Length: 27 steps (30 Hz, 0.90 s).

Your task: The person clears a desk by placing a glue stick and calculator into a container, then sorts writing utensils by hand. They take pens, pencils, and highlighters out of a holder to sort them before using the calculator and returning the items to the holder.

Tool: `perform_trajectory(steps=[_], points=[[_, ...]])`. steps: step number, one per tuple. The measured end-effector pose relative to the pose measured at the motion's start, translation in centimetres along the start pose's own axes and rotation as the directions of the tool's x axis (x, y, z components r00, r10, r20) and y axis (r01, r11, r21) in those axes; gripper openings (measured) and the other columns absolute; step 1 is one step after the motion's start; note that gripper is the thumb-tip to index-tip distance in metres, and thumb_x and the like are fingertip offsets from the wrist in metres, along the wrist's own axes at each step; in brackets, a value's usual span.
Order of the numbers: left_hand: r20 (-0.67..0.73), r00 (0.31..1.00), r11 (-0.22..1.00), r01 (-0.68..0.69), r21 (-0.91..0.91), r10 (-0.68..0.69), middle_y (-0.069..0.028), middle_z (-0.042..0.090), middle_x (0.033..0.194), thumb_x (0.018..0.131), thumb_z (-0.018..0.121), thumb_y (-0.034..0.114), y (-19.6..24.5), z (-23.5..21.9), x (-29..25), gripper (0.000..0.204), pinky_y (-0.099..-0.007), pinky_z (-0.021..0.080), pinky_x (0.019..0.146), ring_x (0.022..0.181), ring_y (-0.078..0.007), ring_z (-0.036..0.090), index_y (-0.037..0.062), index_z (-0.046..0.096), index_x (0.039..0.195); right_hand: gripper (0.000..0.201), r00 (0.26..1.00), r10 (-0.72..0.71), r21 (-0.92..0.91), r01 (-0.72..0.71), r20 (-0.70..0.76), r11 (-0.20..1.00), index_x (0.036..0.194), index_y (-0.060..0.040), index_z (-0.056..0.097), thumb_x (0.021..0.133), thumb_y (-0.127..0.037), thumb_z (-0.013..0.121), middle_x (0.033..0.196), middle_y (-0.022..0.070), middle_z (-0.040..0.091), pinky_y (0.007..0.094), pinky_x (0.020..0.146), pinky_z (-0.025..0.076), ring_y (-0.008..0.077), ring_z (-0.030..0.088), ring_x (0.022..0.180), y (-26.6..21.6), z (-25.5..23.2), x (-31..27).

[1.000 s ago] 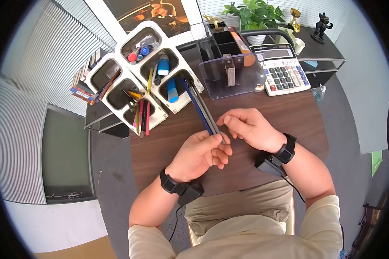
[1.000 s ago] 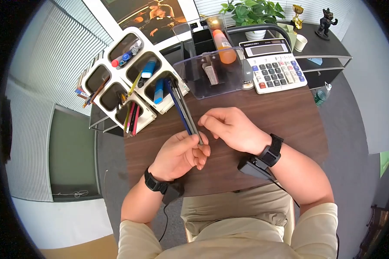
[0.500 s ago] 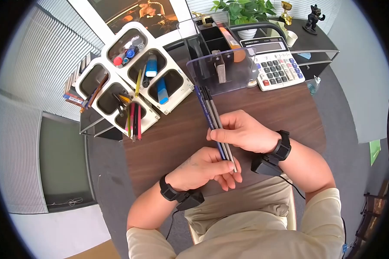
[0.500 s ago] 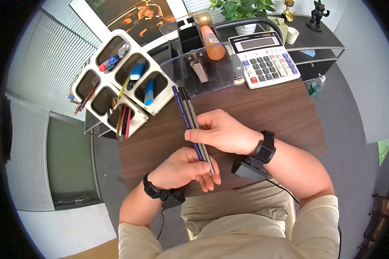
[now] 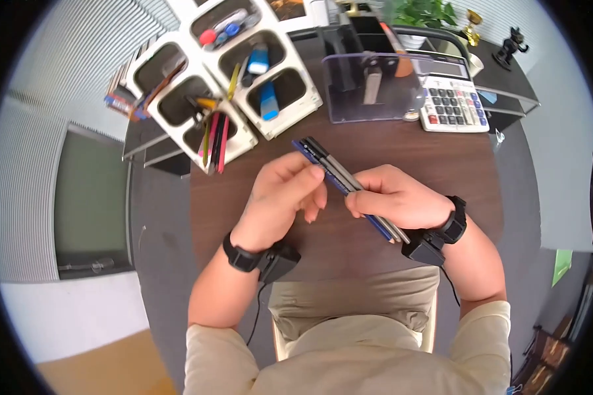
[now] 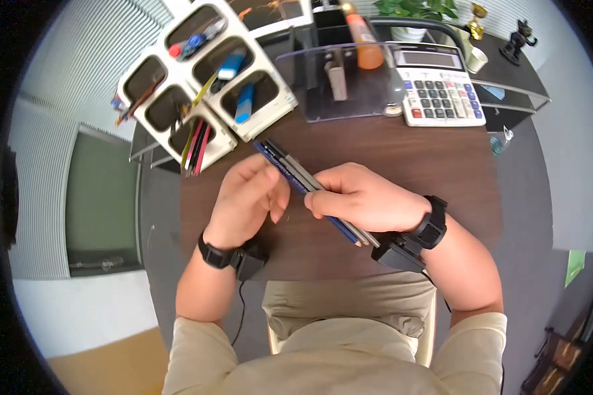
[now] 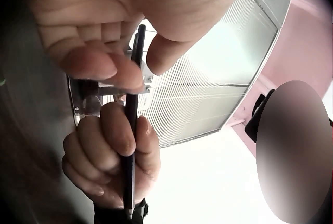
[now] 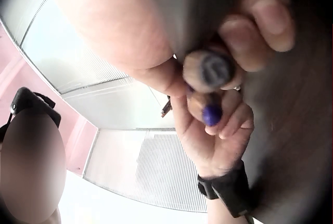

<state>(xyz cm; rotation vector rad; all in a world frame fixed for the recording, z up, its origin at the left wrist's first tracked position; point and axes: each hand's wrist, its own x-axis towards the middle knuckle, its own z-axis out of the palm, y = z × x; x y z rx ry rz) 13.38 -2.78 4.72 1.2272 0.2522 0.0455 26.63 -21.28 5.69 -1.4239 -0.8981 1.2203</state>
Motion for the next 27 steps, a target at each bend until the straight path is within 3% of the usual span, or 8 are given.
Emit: perform_trajectory(steps=[2, 4, 6, 12, 14, 18, 21, 27], points=[[-0.051, 0.999, 0.999, -0.016, -0.03, 0.015, -0.0035, 0.059, 0.068, 0.099, 0.058, 0.024, 0.0, 0.0, 0.2, 0.03, -0.022, 0.039, 0.047, 0.053, -0.0088, 0.051, -0.0024, 0.064, 0.112, 0.026, 0.997, 0.064, -0.047, -0.062, 0.048, 0.997, 0.078, -0.0002, 0.06, 0.094, -0.02, 0.057, 0.066, -0.0018, 0.056, 0.0237, 0.052, 0.04, 0.0043, 0.048, 0.06, -0.3, 0.1, 0.0], [0.025, 0.999, 0.999, -0.041, -0.014, 0.041, -0.002, 0.058, 0.065, 0.098, 0.059, 0.023, 0.0, -0.1, 0.4, 0.029, -0.0216, 0.037, 0.048, 0.053, -0.0074, 0.049, -0.0021, 0.065, 0.112, 0.027, 0.995, 0.087, -0.04, -0.085, 0.051, 0.996, 0.078, -0.0007, 0.059, 0.096, -0.019, 0.055, 0.067, 0.0005, 0.06, 0.0244, 0.054, 0.044, 0.0064, 0.053, 0.06, -0.3, 0.2, 0.0], [-0.002, 0.998, 0.997, -0.06, -0.044, 0.06, -0.0005, 0.057, 0.063, 0.098, 0.06, 0.023, 0.0, 0.1, 0.3, 0.028, -0.0211, 0.036, 0.048, 0.053, -0.0065, 0.048, -0.0018, 0.066, 0.109, 0.026, 0.992, 0.1, 0.007, -0.101, 0.072, 0.995, 0.079, -0.0009, 0.059, 0.097, -0.019, 0.054, 0.068, 0.0016, 0.061, 0.0247, 0.054, 0.046, 0.0075, 0.056, 0.06, -0.3, 0.9, -0.1], [-0.025, 1.0, 1.0, -0.012, 0.013, 0.012, 0.0014, 0.055, 0.061, 0.098, 0.06, 0.022, -0.1, -0.3, 0.6, 0.025, -0.0217, 0.034, 0.047, 0.05, -0.0062, 0.045, -0.0009, 0.067, 0.104, 0.02, 0.984, 0.123, 0.047, -0.13, 0.129, 0.99, 0.09, -0.0013, 0.06, 0.098, -0.019, 0.054, 0.071, 0.0027, 0.063, 0.023, 0.055, 0.048, 0.0087, 0.06, 0.061, -0.4, 0.9, 0.0], [-0.158, 0.987, 0.999, -0.022, -0.048, 0.014, 0.0017, 0.053, 0.06, 0.098, 0.059, 0.021, 0.0, -0.6, 1.0, 0.023, -0.022, 0.033, 0.046, 0.049, -0.0063, 0.044, -0.0001, 0.067, 0.1, 0.017, 0.987, 0.116, 0.085, -0.125, 0.108, 0.989, 0.099, -0.0006, 0.062, 0.097, -0.016, 0.057, 0.072, 0.0015, 0.063, 0.021, 0.055, 0.046, 0.007, 0.058, 0.062, -0.5, 0.7, -0.1], [-0.269, 0.962, 0.992, -0.064, -0.113, 0.031, 0.0022, 0.054, 0.06, 0.1, 0.057, 0.021, 0.1, -1.2, 1.1, 0.022, -0.0219, 0.033, 0.047, 0.048, -0.0067, 0.043, 0.0019, 0.066, 0.097, 0.019, 0.994, 0.108, 0.068, -0.108, 0.006, 0.992, 0.108, 0.0005, 0.062, 0.095, -0.013, 0.06, 0.072, -0.0006, 0.061, 0.0193, 0.054, 0.044, 0.0042, 0.055, 0.062, -0.4, 0.3, 0.0], [-0.254, 0.966, 0.99, -0.069, -0.119, 0.037, 0.0023, 0.055, 0.061, 0.1, 0.057, 0.022, 0.0, -1.2, 1.1, 0.021, -0.0218, 0.034, 0.048, 0.049, -0.0073, 0.045, 0.0029, 0.066, 0.098, 0.027, 0.994, 0.071, 0.095, -0.064, -0.077, 0.993, 0.116, 0.0017, 0.061, 0.092, -0.009, 0.064, 0.074, -0.0029, 0.06, 0.0184, 0.052, 0.041, 0.0012, 0.049, 0.061, -0.5, -0.2, -0.1], [-0.256, 0.966, 0.989, -0.07, -0.133, 0.034, 0.0017, 0.056, 0.062, 0.099, 0.058, 0.022, -0.1, -1.1, 1.1, 0.02, -0.0221, 0.035, 0.048, 0.05, -0.0079, 0.048, 0.0031, 0.066, 0.098, 0.031, 0.992, 0.076, 0.031, -0.073, -0.1, 0.997, 0.119, 0.002, 0.06, 0.091, -0.009, 0.066, 0.073, -0.0037, 0.059, 0.0183, 0.049, 0.037, 0.0008, 0.047, 0.058, -0.3, -0.8, 0.1]])
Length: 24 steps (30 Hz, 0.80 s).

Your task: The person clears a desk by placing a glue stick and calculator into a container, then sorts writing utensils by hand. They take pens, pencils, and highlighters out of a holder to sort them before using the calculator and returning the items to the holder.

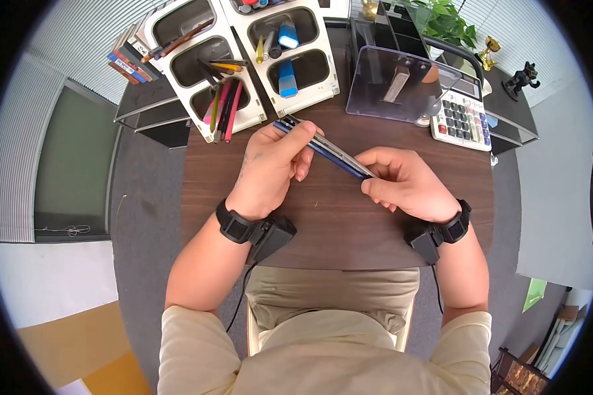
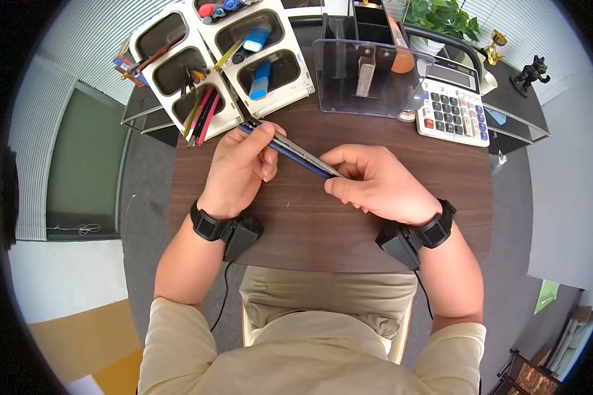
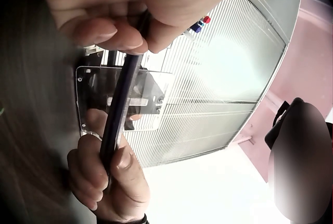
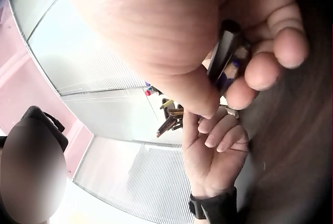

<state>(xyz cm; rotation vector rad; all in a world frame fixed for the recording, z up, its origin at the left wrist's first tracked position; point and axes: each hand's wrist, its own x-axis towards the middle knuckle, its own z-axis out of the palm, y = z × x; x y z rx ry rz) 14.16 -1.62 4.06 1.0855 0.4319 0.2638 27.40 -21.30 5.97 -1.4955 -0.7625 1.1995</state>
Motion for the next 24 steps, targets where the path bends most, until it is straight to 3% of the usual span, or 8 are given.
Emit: perform_trajectory(steps=[9, 24], points=[[0.032, 0.999, 0.999, 0.006, -0.033, -0.005, 0.0003, 0.059, 0.067, 0.097, 0.057, 0.017, 0.16, -0.16, -0.02, 0.019, -0.0241, 0.035, 0.049, 0.053, -0.0097, 0.05, 0.001, 0.066, 0.101, 0.027, 0.995, 0.003, -0.044, -0.008, -0.098, 0.999, 0.117, 0.0017, 0.063, 0.094, -0.013, 0.063, 0.073, -0.0034, 0.058, 0.0178, 0.049, 0.035, 0.0008, 0.045, 0.059, -0.43, -0.61, -0.12], [0.037, 0.999, 0.999, 0.036, -0.035, -0.034, -0.0019, 0.06, 0.069, 0.094, 0.055, 0.012, 0.22, 0.0, -0.16, 0.021, -0.0257, 0.038, 0.05, 0.055, -0.0116, 0.053, -0.0015, 0.065, 0.105, 0.019, 0.993, -0.007, -0.088, -0.003, -0.119, 0.996, 0.107, 0.0006, 0.067, 0.094, -0.014, 0.063, 0.073, -0.0047, 0.058, 0.0183, 0.05, 0.038, 0.0008, 0.046, 0.06, -0.16, -0.39, -0.18]])
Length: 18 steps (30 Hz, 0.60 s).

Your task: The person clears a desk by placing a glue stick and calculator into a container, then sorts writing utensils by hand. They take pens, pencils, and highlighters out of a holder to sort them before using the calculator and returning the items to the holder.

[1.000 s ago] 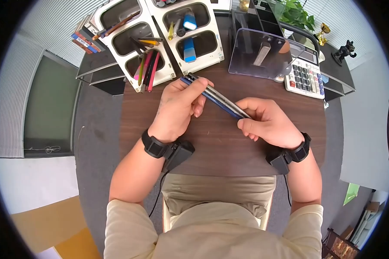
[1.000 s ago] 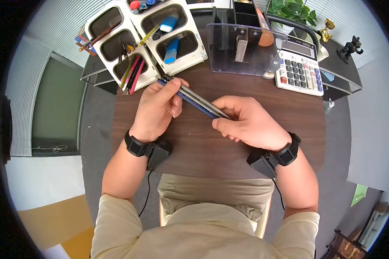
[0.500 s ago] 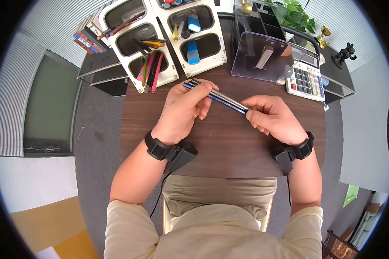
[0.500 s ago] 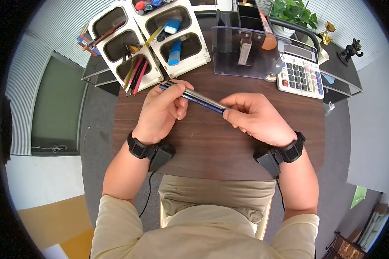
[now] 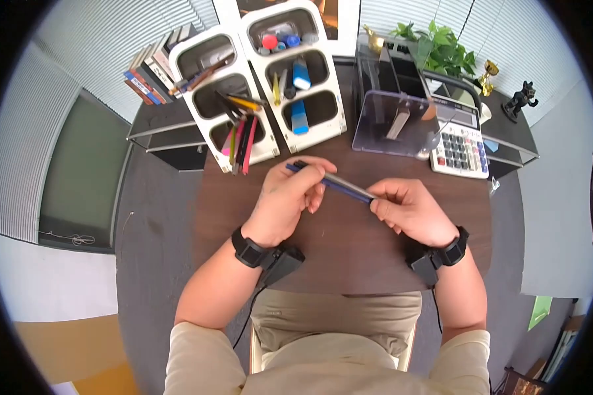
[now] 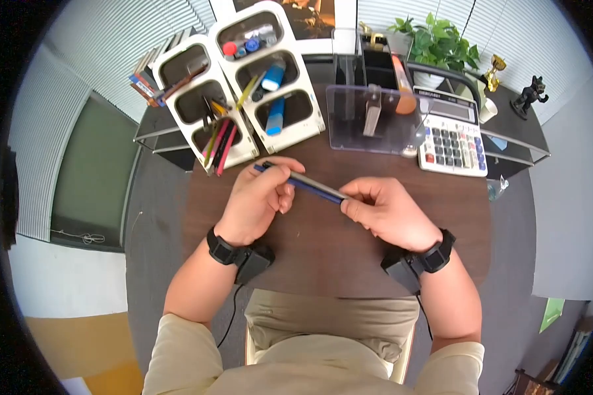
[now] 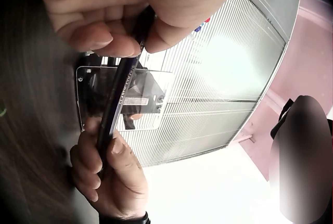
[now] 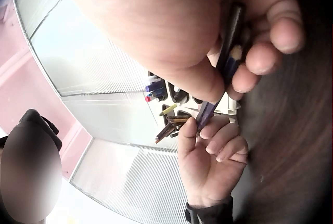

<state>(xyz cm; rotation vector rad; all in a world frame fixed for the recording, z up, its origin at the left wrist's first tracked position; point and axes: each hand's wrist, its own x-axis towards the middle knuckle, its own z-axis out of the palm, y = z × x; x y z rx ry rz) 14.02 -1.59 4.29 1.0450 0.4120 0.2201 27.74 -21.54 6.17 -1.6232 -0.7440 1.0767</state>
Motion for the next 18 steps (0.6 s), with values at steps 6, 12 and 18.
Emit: perform_trajectory(steps=[6, 12, 18], points=[[0.027, 1.0, 1.0, 0.016, -0.008, -0.016, -0.0034, 0.062, 0.073, 0.092, 0.054, 0.009, 0.2, 0.2, -0.1, 0.021, -0.0265, 0.041, 0.053, 0.06, -0.0125, 0.055, -0.0019, 0.064, 0.108, 0.018, 0.99, -0.108, -0.042, 0.105, -0.085, 0.994, 0.105, 0.0041, 0.067, 0.093, -0.01, 0.064, 0.078, -0.0023, 0.06, 0.0206, 0.062, 0.043, 0.004, 0.05, 0.07, 0.5, -0.1, 0.4], [0.079, 0.995, 0.998, 0.06, -0.035, -0.057, -0.0052, 0.064, 0.08, 0.097, 0.054, 0.013, 0.5, 0.1, 0.0, 0.022, -0.0262, 0.046, 0.056, 0.065, -0.013, 0.059, -0.0021, 0.063, 0.11, 0.015, 0.921, -0.324, -0.357, 0.233, -0.218, 0.905, 0.097, 0.0016, 0.069, 0.086, -0.009, 0.07, 0.083, 0.0071, 0.066, 0.0296, 0.07, 0.049, 0.0177, 0.061, 0.074, 0.7, -1.1, 0.5], [-0.046, 0.997, 0.959, 0.071, 0.273, -0.06, -0.009, 0.066, 0.084, 0.098, 0.056, 0.011, 0.4, 0.6, -0.3, 0.023, -0.0249, 0.049, 0.056, 0.065, -0.0127, 0.062, -0.0048, 0.061, 0.113, 0.014, 0.829, -0.468, -0.609, 0.207, -0.307, 0.766, 0.092, -0.0038, 0.071, 0.08, -0.011, 0.072, 0.084, 0.0144, 0.066, 0.0391, 0.073, 0.051, 0.0332, 0.064, 0.08, 1.2, -1.8, 0.5]])
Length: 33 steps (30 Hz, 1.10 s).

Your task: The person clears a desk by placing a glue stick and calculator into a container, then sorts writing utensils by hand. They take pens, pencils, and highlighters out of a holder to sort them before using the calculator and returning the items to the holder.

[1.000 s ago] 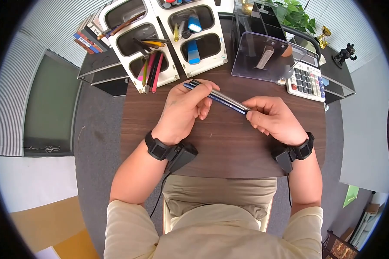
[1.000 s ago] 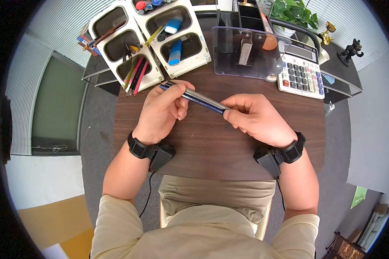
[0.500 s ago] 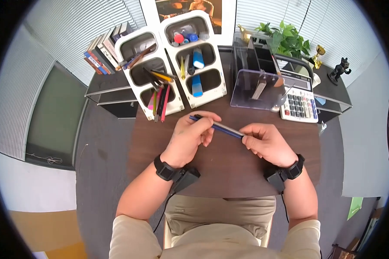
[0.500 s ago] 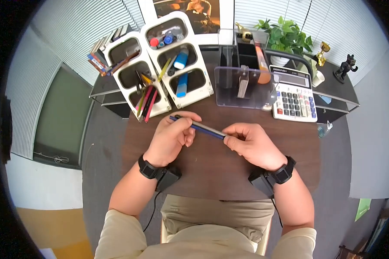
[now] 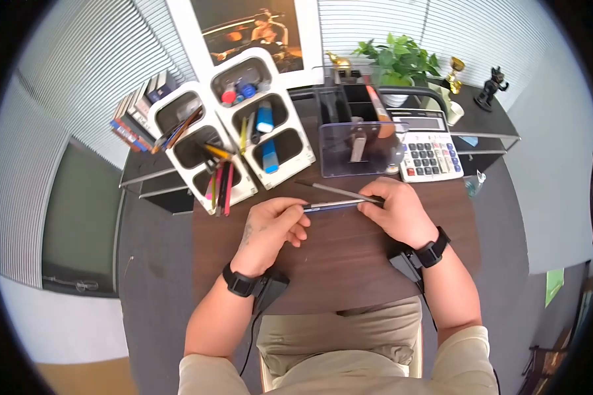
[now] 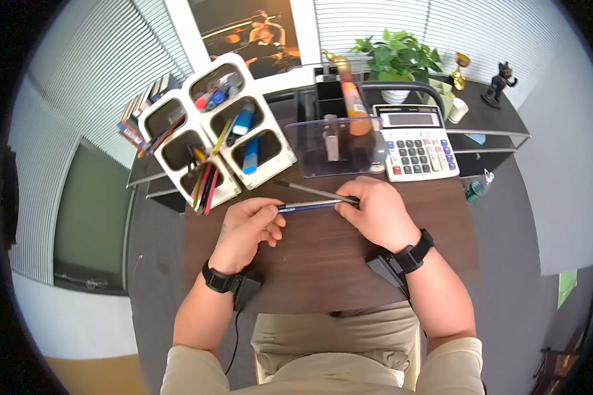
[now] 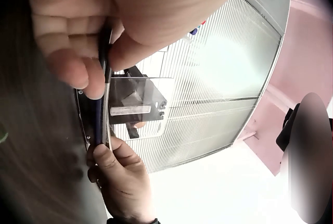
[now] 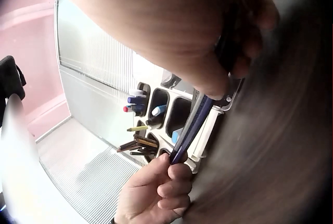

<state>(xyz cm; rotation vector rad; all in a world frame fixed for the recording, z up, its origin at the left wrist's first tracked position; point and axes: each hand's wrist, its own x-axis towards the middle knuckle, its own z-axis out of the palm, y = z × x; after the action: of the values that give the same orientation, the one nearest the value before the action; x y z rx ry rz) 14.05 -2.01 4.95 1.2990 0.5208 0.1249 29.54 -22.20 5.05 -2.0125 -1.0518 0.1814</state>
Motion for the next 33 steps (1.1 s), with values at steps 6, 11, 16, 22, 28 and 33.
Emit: perform_trajectory(steps=[6, 11, 16, 22, 28, 33], points=[[0.007, 1.0, 0.999, 0.017, 0.028, -0.017, -0.0101, 0.067, 0.084, 0.098, 0.055, 0.013, 0.4, 0.3, -0.2, 0.025, -0.024, 0.05, 0.055, 0.064, -0.0127, 0.064, -0.0044, 0.06, 0.116, 0.014, 0.989, -0.094, -0.04, 0.099, 0.112, 0.994, 0.092, -0.007, 0.072, 0.081, -0.015, 0.07, 0.084, 0.0112, 0.065, 0.0415, 0.076, 0.05, 0.0322, 0.063, 0.086, 0.6, -0.3, 0.2], [-0.009, 1.0, 0.999, 0.003, -0.033, -0.004, -0.0099, 0.068, 0.082, 0.1, 0.054, 0.016, 0.3, 0.1, -0.1, 0.027, -0.0241, 0.051, 0.054, 0.062, -0.0129, 0.064, -0.0029, 0.059, 0.118, 0.017, 0.973, -0.161, 0.009, 0.162, 0.166, 0.987, 0.097, -0.0083, 0.071, 0.082, -0.016, 0.069, 0.086, 0.0103, 0.066, 0.0422, 0.078, 0.05, 0.0324, 0.063, 0.086, 1.0, -0.4, 0.2], [-0.03, 0.999, 0.999, 0.013, 0.034, -0.012, -0.0089, 0.067, 0.078, 0.099, 0.056, 0.016, 0.0, 0.1, 0.1, 0.022, -0.0247, 0.05, 0.052, 0.059, -0.013, 0.062, -0.0015, 0.06, 0.112, 0.014, 0.974, -0.162, -0.051, 0.172, 0.156, 0.984, 0.094, -0.0103, 0.071, 0.082, -0.017, 0.068, 0.087, 0.0096, 0.066, 0.0429, 0.078, 0.051, 0.0322, 0.064, 0.088, 1.0, -0.2, 0.0], [-0.021, 1.0, 0.998, 0.003, 0.057, -0.002, -0.0091, 0.067, 0.076, 0.099, 0.058, 0.018, -0.1, 0.2, 0.0, 0.021, -0.0251, 0.048, 0.052, 0.057, -0.013, 0.061, -0.0005, 0.06, 0.109, 0.017, 0.98, -0.14, -0.053, 0.148, 0.138, 0.988, 0.095, -0.0099, 0.071, 0.08, -0.018, 0.069, 0.088, 0.0101, 0.068, 0.0427, 0.078, 0.052, 0.0317, 0.065, 0.088, 0.8, -0.1, -0.1], [0.017, 0.999, 0.994, -0.033, 0.105, 0.032, -0.0094, 0.068, 0.075, 0.1, 0.057, 0.017, -0.5, 0.3, 0.1, 0.02, -0.0245, 0.048, 0.052, 0.057, -0.013, 0.061, 0.0008, 0.06, 0.11, 0.02, 0.981, -0.131, -0.089, 0.145, 0.141, 0.986, 0.097, -0.0086, 0.07, 0.078, -0.017, 0.071, 0.086, 0.0095, 0.068, 0.0419, 0.077, 0.052, 0.0305, 0.065, 0.087, 0.9, 0.2, -0.2], [0.014, 1.0, 0.995, -0.023, 0.093, 0.022, -0.0097, 0.068, 0.076, 0.1, 0.057, 0.017, -0.4, 0.3, 0.2, 0.019, -0.0248, 0.048, 0.052, 0.057, -0.0133, 0.061, 0.0017, 0.06, 0.111, 0.018, 0.984, -0.091, -0.081, 0.104, 0.156, 0.991, 0.094, -0.0096, 0.07, 0.077, -0.016, 0.071, 0.081, 0.008, 0.067, 0.0417, 0.075, 0.052, 0.0296, 0.065, 0.083, 0.5, 0.0, -0.3]])
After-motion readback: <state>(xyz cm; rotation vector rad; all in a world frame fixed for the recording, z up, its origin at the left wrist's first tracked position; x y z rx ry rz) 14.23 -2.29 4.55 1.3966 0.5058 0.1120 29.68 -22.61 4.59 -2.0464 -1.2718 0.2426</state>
